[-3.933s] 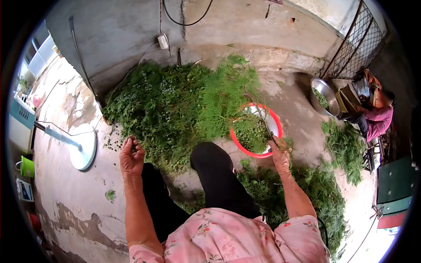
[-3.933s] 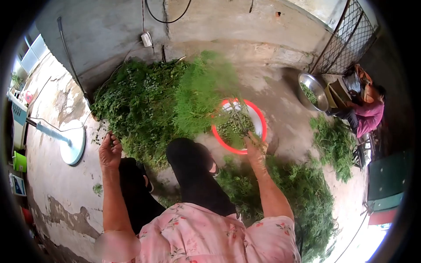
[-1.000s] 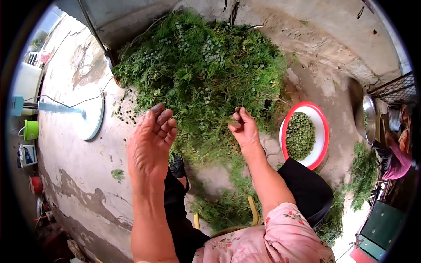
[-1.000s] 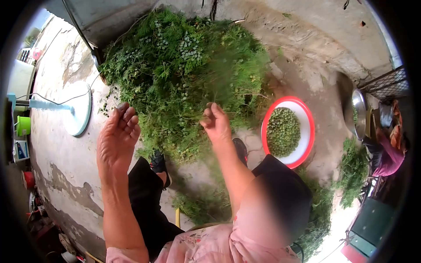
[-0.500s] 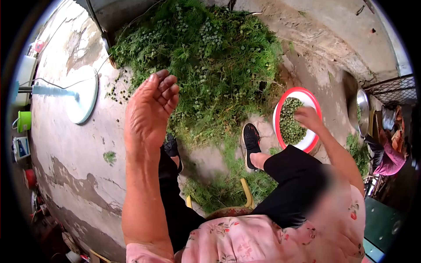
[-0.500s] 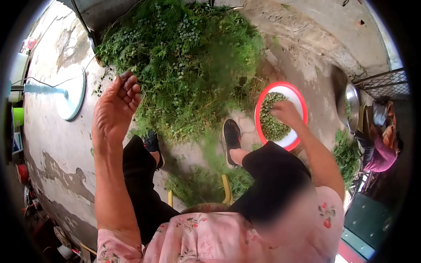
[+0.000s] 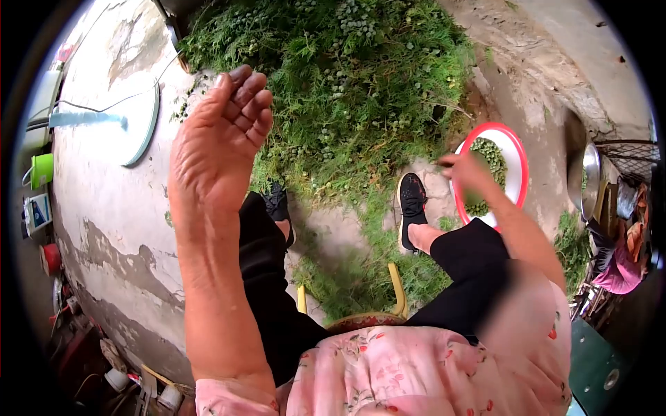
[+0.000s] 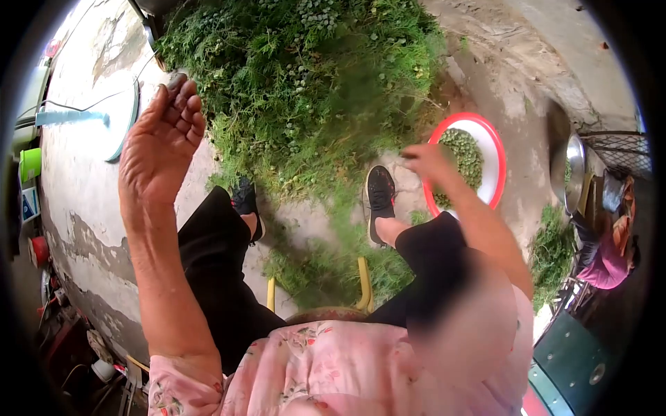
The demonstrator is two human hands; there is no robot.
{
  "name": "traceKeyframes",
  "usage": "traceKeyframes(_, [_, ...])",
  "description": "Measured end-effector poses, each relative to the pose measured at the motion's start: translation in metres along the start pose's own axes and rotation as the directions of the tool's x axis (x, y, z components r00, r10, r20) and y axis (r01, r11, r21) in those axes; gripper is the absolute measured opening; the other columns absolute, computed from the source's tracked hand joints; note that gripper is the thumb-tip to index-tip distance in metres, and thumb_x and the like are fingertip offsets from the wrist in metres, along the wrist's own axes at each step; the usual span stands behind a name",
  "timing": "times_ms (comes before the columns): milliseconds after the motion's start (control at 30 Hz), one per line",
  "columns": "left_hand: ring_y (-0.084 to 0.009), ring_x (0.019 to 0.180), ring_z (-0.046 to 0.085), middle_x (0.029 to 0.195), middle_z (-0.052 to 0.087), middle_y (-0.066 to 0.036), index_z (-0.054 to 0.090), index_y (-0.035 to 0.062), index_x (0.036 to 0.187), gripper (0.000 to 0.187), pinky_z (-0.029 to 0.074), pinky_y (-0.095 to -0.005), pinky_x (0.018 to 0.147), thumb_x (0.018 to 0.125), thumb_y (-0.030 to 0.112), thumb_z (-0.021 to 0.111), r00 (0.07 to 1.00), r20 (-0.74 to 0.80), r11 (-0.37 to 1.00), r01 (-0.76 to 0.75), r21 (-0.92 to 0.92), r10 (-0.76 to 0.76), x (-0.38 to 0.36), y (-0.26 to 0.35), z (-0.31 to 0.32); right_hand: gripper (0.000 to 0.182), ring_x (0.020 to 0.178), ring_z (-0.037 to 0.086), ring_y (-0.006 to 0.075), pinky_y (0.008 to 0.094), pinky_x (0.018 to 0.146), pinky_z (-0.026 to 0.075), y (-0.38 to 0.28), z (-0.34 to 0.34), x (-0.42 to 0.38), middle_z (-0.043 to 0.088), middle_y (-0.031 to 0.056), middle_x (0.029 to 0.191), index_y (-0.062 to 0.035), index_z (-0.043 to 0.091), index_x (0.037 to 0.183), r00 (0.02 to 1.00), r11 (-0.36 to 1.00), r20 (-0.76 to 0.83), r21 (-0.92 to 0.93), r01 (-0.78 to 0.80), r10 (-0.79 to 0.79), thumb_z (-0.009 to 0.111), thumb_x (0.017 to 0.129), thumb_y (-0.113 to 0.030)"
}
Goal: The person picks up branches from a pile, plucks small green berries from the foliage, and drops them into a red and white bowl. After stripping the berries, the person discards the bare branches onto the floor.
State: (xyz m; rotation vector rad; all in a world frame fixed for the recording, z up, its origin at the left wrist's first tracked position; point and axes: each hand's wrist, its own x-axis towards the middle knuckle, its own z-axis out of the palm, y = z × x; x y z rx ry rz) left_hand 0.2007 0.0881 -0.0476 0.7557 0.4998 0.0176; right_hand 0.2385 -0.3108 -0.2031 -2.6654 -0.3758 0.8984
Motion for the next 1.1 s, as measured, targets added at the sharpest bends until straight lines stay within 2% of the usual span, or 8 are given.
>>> traceKeyframes(67, [-0.0189,0.083,0.059,0.095,0.061,-0.012,0.052,-0.0034,0.105,0.026,0.05,-0.0291,0.074,0.09,0.018,0.051,1.0,-0.006,1.0,-0.011,0.002,0.011,-0.002,0.004,-0.004,0.035,0.068,0.061,0.0183,0.0302,0.052,0.05,-0.006,0.059,0.043,0.063,0.0089,0.075,-0.0048,0.061,0.104,0.958,0.748,0.267,0.613,-0.256,0.108,0.066,0.072,-0.019])
traceKeyframes(200, [-0.0186,0.085,0.058,0.097,0.06,-0.011,0.05,-0.0038,0.109,0.029,0.049,-0.029,0.077,0.091,0.018,0.049,1.0,0.009,1.0,0.009,0.006,-0.009,-0.004,0.008,-0.014,0.07,0.071,0.061,0.0191,0.028,0.045,0.05,-0.031,0.181,0.05,0.059,0.0148,0.094,0.0028,0.04,0.125,0.918,0.485,0.257,0.787,-0.381,0.303,0.072,0.068,-0.022])
traceKeyframes(400, [-0.0168,0.087,0.055,0.102,0.057,-0.011,0.042,-0.0031,0.121,0.036,0.048,-0.0281,0.076,0.094,0.021,0.043,0.999,0.02,0.996,0.038,0.081,-0.04,-0.01,0.013,-0.016,0.105,0.108,0.049,0.0368,0.043,0.084,0.046,-0.134,0.232,0.081,0.021,0.023,0.134,-0.0051,0.013,0.136,0.577,0.448,0.237,0.429,-0.784,0.782,0.075,0.061,-0.045])
traceKeyframes(567, [-0.0167,0.088,0.055,0.104,0.056,-0.011,0.04,-0.003,0.124,0.039,0.048,-0.0283,0.076,0.095,0.023,0.04,0.999,-0.01,0.996,0.032,0.087,-0.031,-0.012,0.015,-0.018,0.051,0.082,0.06,0.0331,0.0387,0.07,0.049,-0.132,0.254,0.106,0.057,0.0206,0.101,0.0008,0.048,0.103,0.441,0.326,0.066,0.58,-0.747,0.895,0.074,0.069,-0.027])
traceKeyframes(667, [-0.0167,0.087,0.055,0.104,0.057,-0.011,0.04,-0.0026,0.124,0.039,0.048,-0.0283,0.076,0.095,0.023,0.04,0.999,-0.024,0.995,0.025,0.092,-0.023,-0.013,0.016,-0.019,0.055,0.084,0.059,0.0251,0.0318,0.072,0.045,-0.083,0.306,0.101,0.061,0.013,0.099,-0.0004,0.051,0.113,0.492,-0.043,0.141,0.978,-0.205,0.859,0.076,0.067,-0.019])
traceKeyframes(800, [-0.0167,0.087,0.056,0.104,0.057,-0.011,0.04,-0.0024,0.123,0.039,0.048,-0.0284,0.075,0.095,0.023,0.04,0.999,-0.023,0.996,0.025,0.086,-0.023,-0.015,0.017,-0.019,0.049,0.093,0.054,0.0207,0.0362,0.083,0.04,-0.094,0.23,0.064,0.058,0.0087,0.106,-0.0024,0.054,0.113,0.66,-0.214,0.325,0.946,-0.245,0.678,0.072,0.072,-0.02])
traceKeyframes(1000, [-0.0173,0.087,0.056,0.104,0.057,-0.011,0.042,-0.0024,0.122,0.038,0.047,-0.0293,0.077,0.095,0.023,0.04,0.999,0.017,0.998,0.027,0.063,-0.028,-0.018,0.018,-0.022,0.025,0.065,0.051,0.0114,0.0227,0.064,0.042,-0.1,0.253,0.068,0.057,-0.0001,0.07,0.0028,0.061,0.092,0.901,0.54,-0.163,0.837,-0.09,0.403,0.068,0.074,-0.013])
traceKeyframes(1100, [-0.018,0.089,0.056,0.104,0.057,-0.011,0.042,-0.0019,0.122,0.037,0.047,-0.0298,0.079,0.094,0.023,0.04,0.998,0.06,0.998,0.034,0.048,-0.037,-0.018,0.019,-0.027,0.026,0.073,0.057,0.0225,0.0308,0.068,0.046,-0.118,0.255,0.082,0.06,0.0117,0.097,-0.0015,0.062,0.098,0.934,0.78,-0.329,0.618,0.099,0.142,0.066,0.075,-0.014])
